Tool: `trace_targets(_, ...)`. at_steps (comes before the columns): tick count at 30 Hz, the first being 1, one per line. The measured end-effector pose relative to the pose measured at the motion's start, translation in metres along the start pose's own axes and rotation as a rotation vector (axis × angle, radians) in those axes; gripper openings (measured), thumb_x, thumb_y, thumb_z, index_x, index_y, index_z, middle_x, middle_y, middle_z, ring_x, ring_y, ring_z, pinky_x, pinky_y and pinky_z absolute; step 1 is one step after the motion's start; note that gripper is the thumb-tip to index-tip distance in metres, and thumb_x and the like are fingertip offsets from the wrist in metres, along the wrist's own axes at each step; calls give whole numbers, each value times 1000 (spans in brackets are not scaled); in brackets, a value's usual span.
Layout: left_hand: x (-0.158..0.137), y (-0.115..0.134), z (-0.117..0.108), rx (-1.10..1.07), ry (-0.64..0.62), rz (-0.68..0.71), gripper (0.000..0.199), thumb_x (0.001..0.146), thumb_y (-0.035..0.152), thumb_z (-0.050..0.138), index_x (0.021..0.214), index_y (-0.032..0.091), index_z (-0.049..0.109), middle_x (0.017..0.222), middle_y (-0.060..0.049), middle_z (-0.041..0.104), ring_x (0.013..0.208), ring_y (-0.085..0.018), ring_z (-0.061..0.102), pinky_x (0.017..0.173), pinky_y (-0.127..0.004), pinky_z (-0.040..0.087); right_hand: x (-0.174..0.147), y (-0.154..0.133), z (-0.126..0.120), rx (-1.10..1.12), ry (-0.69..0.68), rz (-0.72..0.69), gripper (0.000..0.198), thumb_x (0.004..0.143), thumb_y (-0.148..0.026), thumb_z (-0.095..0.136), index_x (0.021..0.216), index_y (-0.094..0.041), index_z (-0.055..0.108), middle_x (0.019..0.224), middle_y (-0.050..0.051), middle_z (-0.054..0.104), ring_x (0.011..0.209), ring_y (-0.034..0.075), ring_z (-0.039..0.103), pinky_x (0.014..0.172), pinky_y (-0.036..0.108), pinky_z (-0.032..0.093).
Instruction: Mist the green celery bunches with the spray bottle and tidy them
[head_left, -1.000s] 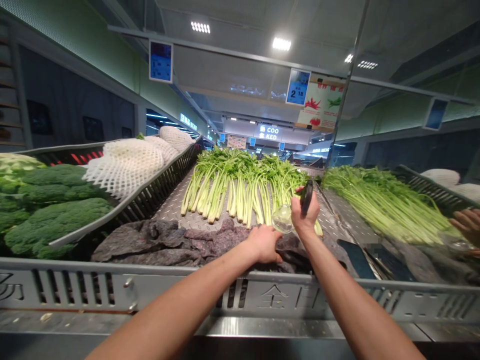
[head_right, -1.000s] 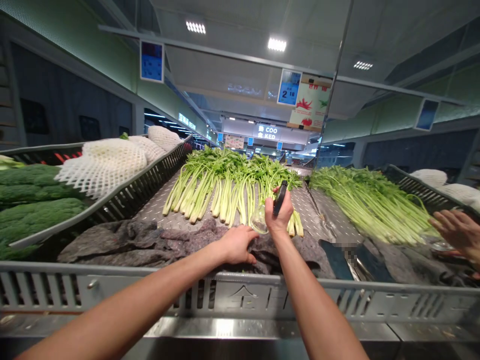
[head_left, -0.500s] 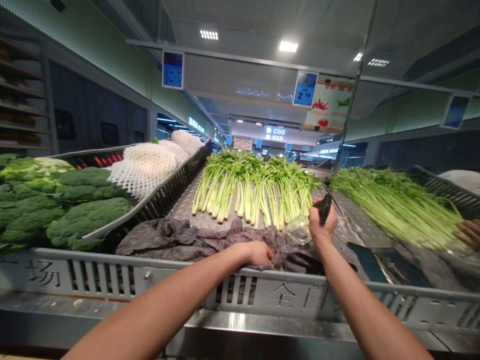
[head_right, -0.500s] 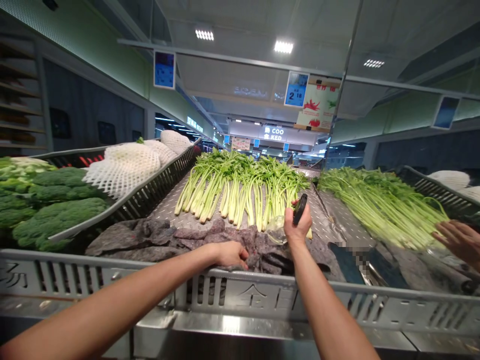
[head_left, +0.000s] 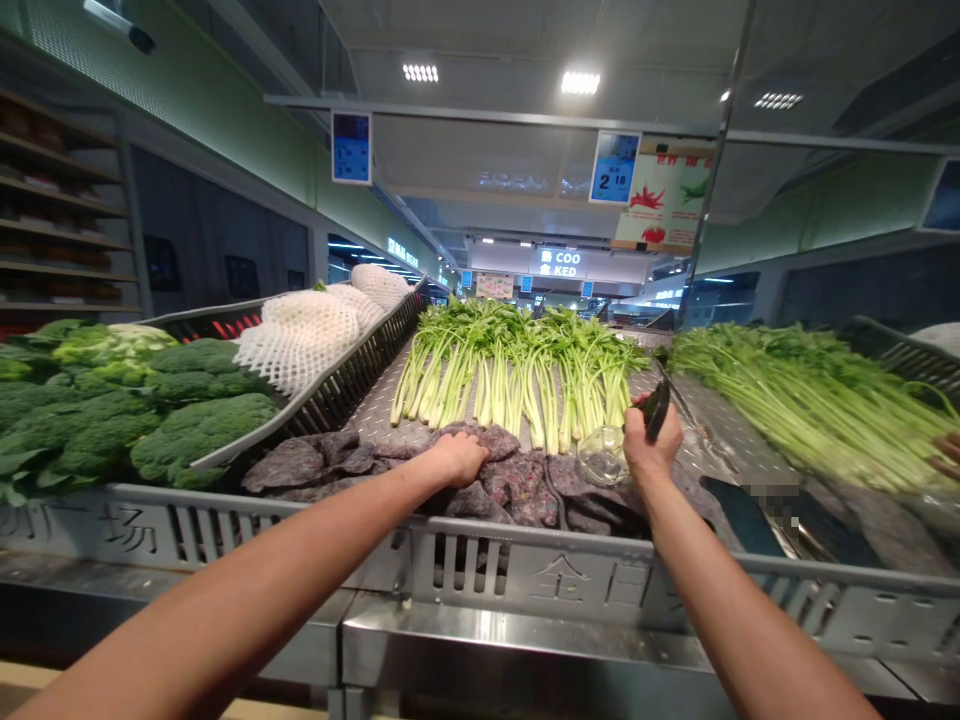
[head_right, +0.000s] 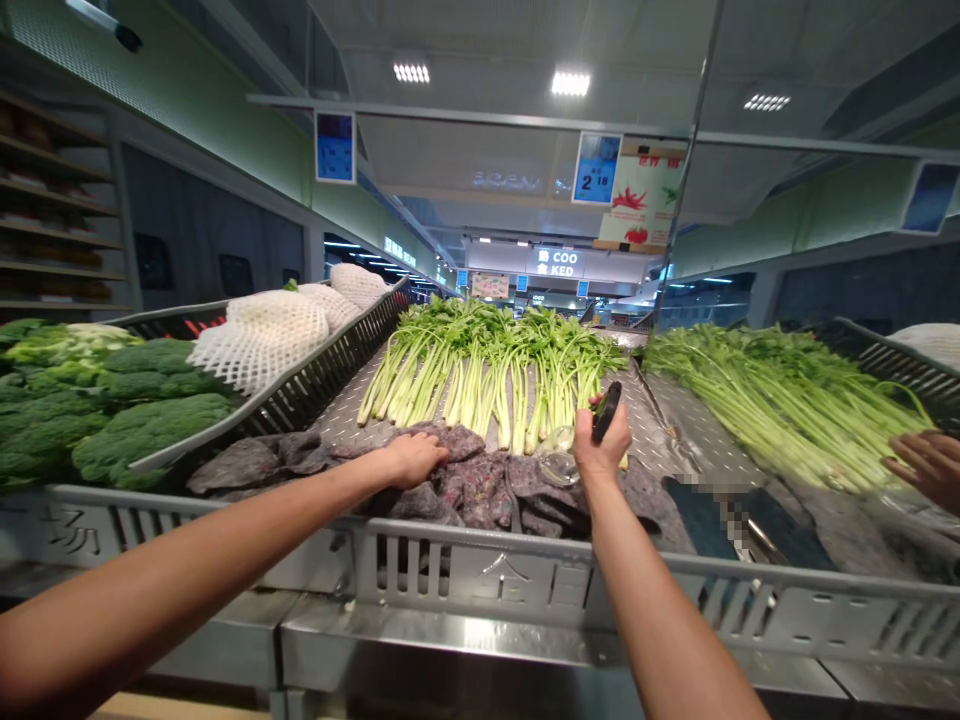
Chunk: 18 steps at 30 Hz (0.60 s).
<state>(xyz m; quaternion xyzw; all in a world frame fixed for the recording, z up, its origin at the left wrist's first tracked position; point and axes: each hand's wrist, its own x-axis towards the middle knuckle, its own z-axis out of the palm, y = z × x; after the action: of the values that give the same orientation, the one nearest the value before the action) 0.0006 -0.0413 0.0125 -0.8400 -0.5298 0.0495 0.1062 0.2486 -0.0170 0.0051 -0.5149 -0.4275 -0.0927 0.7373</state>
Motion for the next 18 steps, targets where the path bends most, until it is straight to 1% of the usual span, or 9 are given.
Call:
trace_targets(3,-1,5,5,-138,-83,76,43,61,23,59,103,21,57,108,-10,56,98,-28,51,81,-37,41,0,1,2,31,-19,-36,28,59,-30,48,82,-17,57,75,3,59,69,18,54,70,31,40)
trace_targets(6,4,21,18,-484,-280,223,40,60,25,59,100,22,58,95,-1,62,86,-18,56,74,-25,44,-2,0,6,40,-40,-62,30,59,-30,48,84,-17,57,80,4,60,73,19,55,73,31,40)
trace_targets(9,9,30,28,-764,-381,234,37,62,26,57,99,21,58,87,3,64,77,-13,57,67,-20,44,-4,-4,7,8,-72,-59,30,58,-30,48,84,-17,57,79,4,60,69,19,55,71,32,40)
trace_targets(11,8,26,25,-813,-333,236,42,60,25,60,101,20,57,91,3,63,79,-12,57,68,-19,44,-5,-6,6,-19,-93,-48,31,58,-31,49,83,-17,58,76,3,60,65,18,54,69,32,40)
trace_targets(14,-8,-2,8,-743,-84,191,49,60,24,60,109,20,53,99,-2,62,82,-13,58,72,-22,44,-5,-6,3,-60,-103,-18,31,56,-30,48,83,-18,58,77,3,60,65,19,53,69,32,40)
trace_targets(15,-17,-16,2,-663,13,109,48,62,28,58,110,21,52,99,-4,62,82,-15,58,72,-24,44,-5,-6,2,-71,-99,-16,31,57,-30,48,83,-18,58,79,3,60,67,19,54,69,32,40)
trace_targets(16,-26,-30,-3,-518,64,-4,48,60,32,60,106,21,54,101,-6,62,85,-19,58,73,-28,44,-5,-6,1,-79,-96,-14,30,57,-30,48,83,-19,58,80,3,60,69,20,54,70,31,39)
trace_targets(17,-36,-45,-7,-365,73,-136,49,57,38,62,103,21,57,101,-8,62,89,-24,57,75,-33,44,-5,-6,1,-83,-93,-13,30,57,-30,48,83,-19,58,80,3,60,70,20,54,70,31,39)
trace_targets(18,-46,-58,-7,-243,25,-279,51,53,45,63,97,19,60,100,-12,62,92,-29,56,76,-38,43,-5,-7,1,-83,-92,-14,30,57,-30,47,83,-20,58,81,3,60,70,20,53,70,31,39)
